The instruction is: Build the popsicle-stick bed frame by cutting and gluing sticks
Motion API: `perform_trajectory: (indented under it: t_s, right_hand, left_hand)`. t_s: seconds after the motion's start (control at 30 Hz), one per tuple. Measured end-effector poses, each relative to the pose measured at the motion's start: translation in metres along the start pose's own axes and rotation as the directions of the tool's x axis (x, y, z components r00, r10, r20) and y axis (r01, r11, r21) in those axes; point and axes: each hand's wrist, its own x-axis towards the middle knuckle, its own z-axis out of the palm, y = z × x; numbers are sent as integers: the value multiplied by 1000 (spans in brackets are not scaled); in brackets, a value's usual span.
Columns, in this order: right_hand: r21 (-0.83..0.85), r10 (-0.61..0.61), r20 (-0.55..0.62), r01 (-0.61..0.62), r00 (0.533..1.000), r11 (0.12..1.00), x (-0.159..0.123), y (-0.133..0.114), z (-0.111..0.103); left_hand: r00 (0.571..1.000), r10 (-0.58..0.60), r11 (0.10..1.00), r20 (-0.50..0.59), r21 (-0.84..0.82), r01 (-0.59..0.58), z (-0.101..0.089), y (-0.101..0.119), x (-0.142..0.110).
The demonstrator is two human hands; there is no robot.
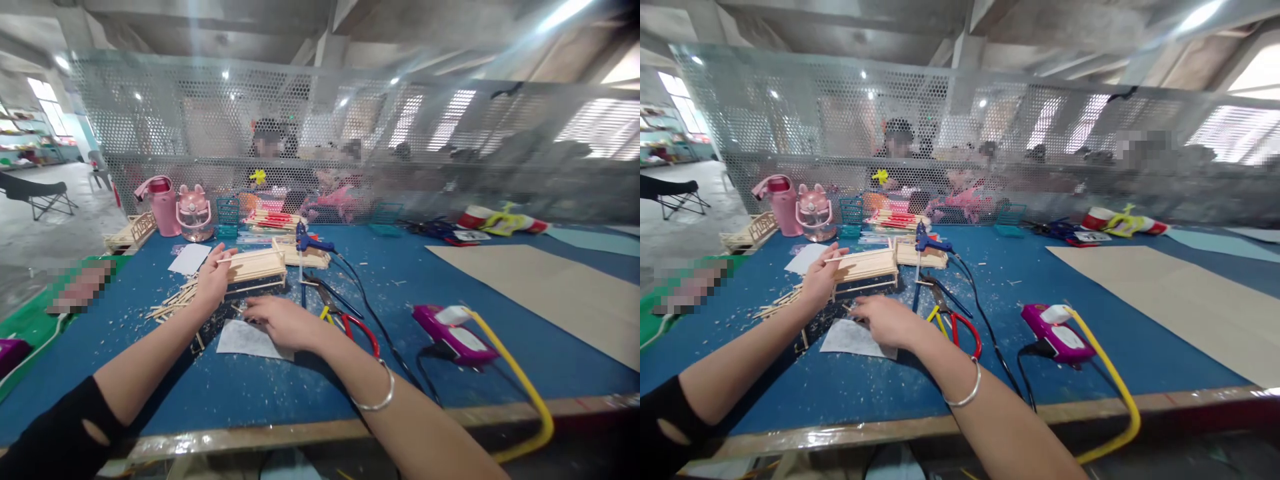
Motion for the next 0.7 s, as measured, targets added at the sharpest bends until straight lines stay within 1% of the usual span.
perform_trajectory:
  t_s: [0.03, 0.07, 0.1, 0.17, 0.2, 0.27, 0.33, 0.4, 0.43, 0.5, 0.53, 0.6, 0.63, 0.7]
  right_hand:
    - [4, 37, -39, -37, 999, 999, -3, 2, -9]
    - [9, 102, -86, -102, 991, 995, -6, 6, -18]
    - [16, 196, -136, -195, 971, 981, -10, 11, -28]
    - [-14, 390, -181, -399, 903, 917, -20, 22, -46]
    - [-68, 462, -178, -479, 869, 875, -26, 27, -53]
    - [-203, 590, -115, -601, 799, 773, -41, 35, -59]
    - [-295, 685, -10, -657, 728, 694, -56, 40, -56]
    - [-305, 718, 55, -673, 694, 674, -67, 47, -49]
    - [-297, 724, 44, -683, 689, 668, -71, 52, -46]
    - [-296, 740, -30, -714, 671, 635, -71, 65, -41]
    - [-305, 748, -58, -725, 661, 617, -68, 73, -39]
    - [-323, 765, -37, -732, 643, 600, -59, 89, -36]
    - [-320, 769, -23, -734, 639, 600, -54, 96, -34]
    - [-302, 771, -5, -736, 636, 606, -46, 107, -32]
  left_hand:
    - [1000, 20, 1000, 12, 21, -21, 1, 0, -1]
    - [999, 47, 998, 28, 46, -48, 2, -1, -2]
    - [996, 77, 994, 48, 75, -80, 3, -2, -3]
    - [986, 132, 980, 98, 137, -144, 4, -3, -5]
    - [981, 148, 972, 123, 165, -167, 4, -3, -7]
    - [975, 153, 964, 163, 194, -184, 0, -4, -10]
    - [971, 148, 966, 189, 184, -184, -7, -3, -13]
    - [968, 150, 970, 199, 161, -183, -17, -1, -16]
    - [970, 144, 972, 198, 156, -177, -22, 2, -16]
    - [980, 109, 980, 164, 148, -134, -31, 9, -13]
    - [989, 85, 985, 118, 140, -101, -36, 15, -11]
    - [999, 47, 994, -4, 102, -47, -43, 29, -4]
    - [996, 62, 996, -59, 69, -58, -46, 37, -1]
    - [981, 115, 993, -153, 2, -116, -50, 52, 4]
